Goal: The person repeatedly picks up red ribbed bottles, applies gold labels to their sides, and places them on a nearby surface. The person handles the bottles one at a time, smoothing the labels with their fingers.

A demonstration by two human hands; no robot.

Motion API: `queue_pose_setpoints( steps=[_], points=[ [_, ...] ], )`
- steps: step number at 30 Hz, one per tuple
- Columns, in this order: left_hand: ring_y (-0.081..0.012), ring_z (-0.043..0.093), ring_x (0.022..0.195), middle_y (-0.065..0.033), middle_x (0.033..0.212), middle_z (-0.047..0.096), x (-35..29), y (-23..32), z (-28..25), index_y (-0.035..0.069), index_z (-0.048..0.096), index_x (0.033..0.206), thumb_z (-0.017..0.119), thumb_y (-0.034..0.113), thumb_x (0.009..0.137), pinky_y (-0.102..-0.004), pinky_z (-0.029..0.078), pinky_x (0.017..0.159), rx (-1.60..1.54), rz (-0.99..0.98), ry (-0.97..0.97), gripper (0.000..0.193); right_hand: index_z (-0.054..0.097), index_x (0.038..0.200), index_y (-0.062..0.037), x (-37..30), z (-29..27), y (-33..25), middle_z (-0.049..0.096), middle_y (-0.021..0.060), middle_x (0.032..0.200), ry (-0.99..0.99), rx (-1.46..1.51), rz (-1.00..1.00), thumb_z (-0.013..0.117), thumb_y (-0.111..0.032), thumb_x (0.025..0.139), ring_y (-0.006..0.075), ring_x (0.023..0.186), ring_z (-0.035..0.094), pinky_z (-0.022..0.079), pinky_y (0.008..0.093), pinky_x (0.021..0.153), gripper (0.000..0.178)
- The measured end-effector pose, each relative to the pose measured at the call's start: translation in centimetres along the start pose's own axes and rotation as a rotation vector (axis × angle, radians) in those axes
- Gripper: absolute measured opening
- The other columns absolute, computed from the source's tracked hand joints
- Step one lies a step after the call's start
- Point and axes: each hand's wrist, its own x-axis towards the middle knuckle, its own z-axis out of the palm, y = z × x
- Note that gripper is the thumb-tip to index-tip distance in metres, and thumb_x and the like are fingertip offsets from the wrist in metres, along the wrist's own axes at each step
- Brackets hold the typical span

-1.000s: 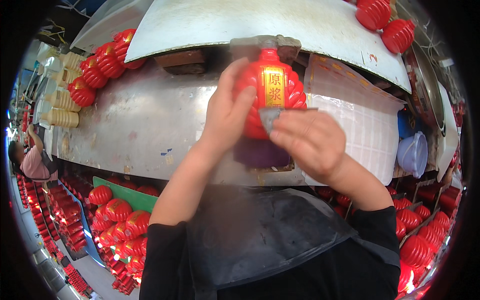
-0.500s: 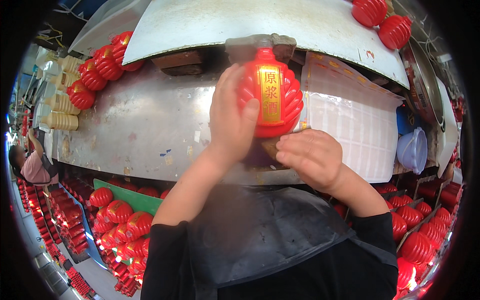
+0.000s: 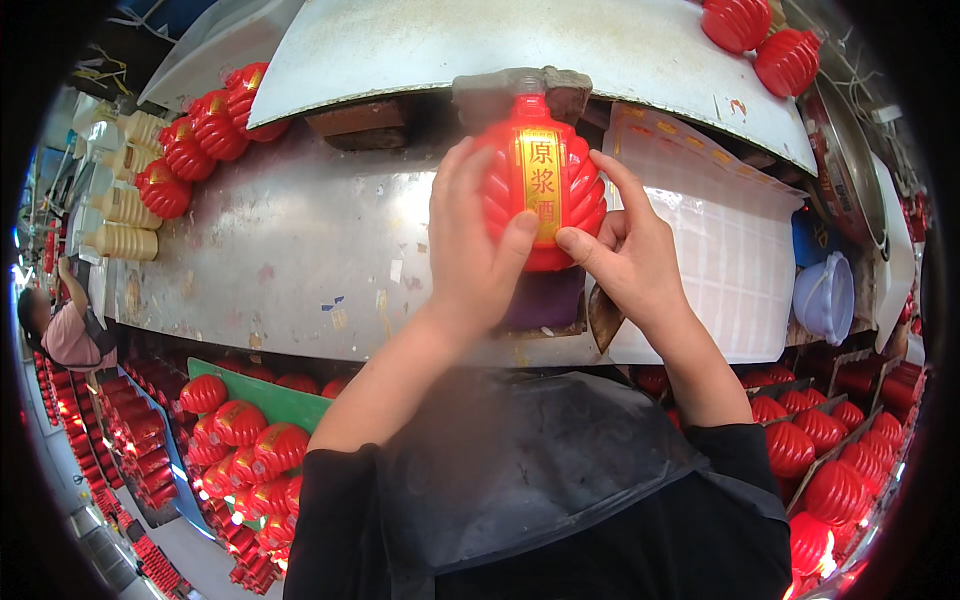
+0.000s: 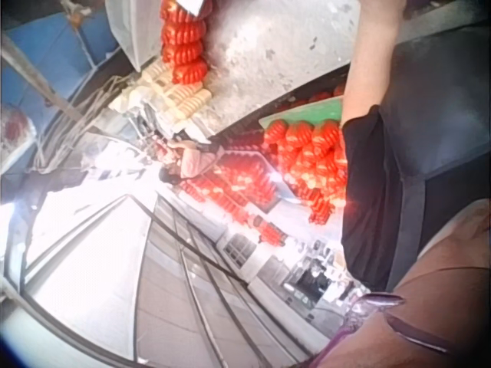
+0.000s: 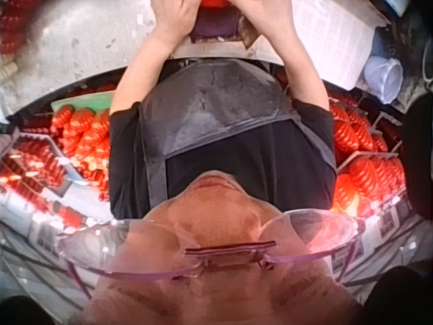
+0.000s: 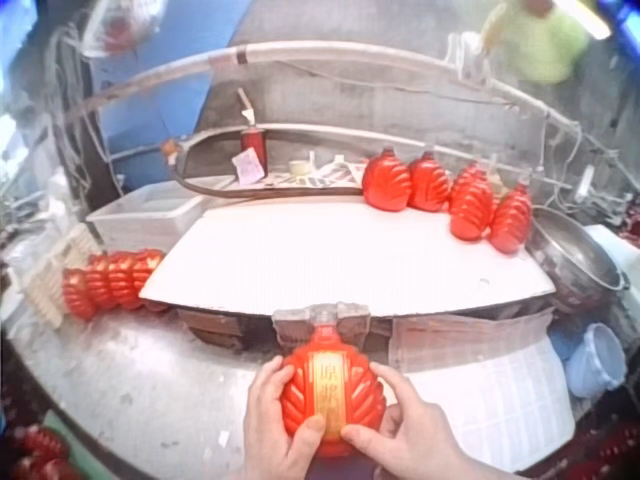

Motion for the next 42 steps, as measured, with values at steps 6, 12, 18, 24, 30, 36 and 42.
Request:
queue_pose_setpoints(
  steps=[6, 12, 18, 24, 30, 36, 42],
  points=[
    [-0.04, 0.039, 0.15, -0.0247, 0.159, 0.042, -0.5, -1.2, 0.3, -0.003, 0.047, 0.15, 0.044, 0.039, 0.112, -0.0466, 0.03, 0.124, -0.187, -0.053, 0.012, 0.057, 0.047, 0.156, -0.0073, 0.0, 0.0, 0.1, 0.058, 0.003, 0.061, -0.006, -0.019, -0.005, 0.083, -0.033, 0.085, 0.0131, 0.056, 0.058, 0.044, 0.0289, 0.058, 0.083],
    [-0.039, 0.037, 0.152, -0.0245, 0.161, 0.039, -0.2, -2.2, 0.4, 0.0, 0.042, 0.155, 0.05, 0.049, 0.109, -0.046, 0.028, 0.126, -0.239, -0.047, -0.006, 0.068, 0.047, 0.156, -0.0073, 0.1, 0.1, 0.0, 0.058, 0.0024, 0.061, -0.003, 0.045, 0.038, 0.083, -0.034, 0.086, 0.0112, 0.057, 0.058, 0.044, 0.0279, 0.058, 0.083],
    [-0.0405, 0.039, 0.15, -0.0258, 0.159, 0.039, 0.0, -0.7, -0.1, -0.001, 0.041, 0.154, 0.077, 0.034, 0.094, -0.0476, 0.034, 0.123, -0.244, -0.105, -0.011, 0.079, 0.047, 0.155, -0.007, -0.1, 0.3, -0.5, 0.06, 0.0032, 0.063, 0.023, 0.0, 0.019, 0.083, -0.034, 0.086, 0.012, 0.058, 0.06, 0.046, 0.0281, 0.059, 0.083],
    [-0.04, 0.041, 0.148, -0.0256, 0.159, 0.04, 0.2, -0.6, -0.2, -0.002, 0.043, 0.153, 0.075, 0.029, 0.095, -0.0472, 0.034, 0.122, -0.244, -0.106, -0.016, 0.073, 0.048, 0.155, -0.0057, 0.0, 0.2, -1.2, 0.062, 0.0043, 0.064, 0.017, -0.043, 0.062, 0.083, -0.037, 0.085, 0.0133, 0.058, 0.061, 0.047, 0.0293, 0.059, 0.085],
    [-0.0389, 0.039, 0.149, -0.0247, 0.159, 0.04, 0.1, -0.6, -0.3, -0.001, 0.043, 0.153, 0.072, 0.028, 0.097, -0.0464, 0.033, 0.123, -0.27, -0.114, -0.017, 0.07, 0.048, 0.155, -0.006, -0.2, 0.3, -1.0, 0.062, 0.005, 0.063, 0.039, -0.055, 0.028, 0.084, -0.037, 0.083, 0.015, 0.057, 0.061, 0.047, 0.0301, 0.059, 0.085],
    [-0.0355, 0.033, 0.153, -0.0219, 0.161, 0.038, 0.2, -0.9, -0.5, -0.001, 0.043, 0.154, 0.064, 0.038, 0.101, -0.0441, 0.025, 0.127, -0.668, -0.347, -0.037, 0.069, 0.046, 0.158, -0.0079, 0.5, -0.5, 0.7, 0.065, 0.001, 0.07, -0.063, 0.33, 0.049, 0.075, -0.035, 0.098, 0.0076, 0.068, 0.061, 0.047, 0.0267, 0.067, 0.072],
    [-0.0346, 0.032, 0.153, -0.0206, 0.161, 0.036, 0.3, -0.9, -0.7, 0.001, 0.041, 0.156, 0.068, 0.038, 0.098, -0.0439, 0.025, 0.127, -0.558, -0.316, -0.078, 0.074, 0.047, 0.159, -0.0103, 0.5, -0.3, 1.8, 0.05, -0.007, 0.07, -0.049, 0.261, -0.018, 0.061, -0.036, 0.109, 0.0027, 0.064, 0.046, 0.037, 0.0206, 0.061, 0.058]
  ],
)
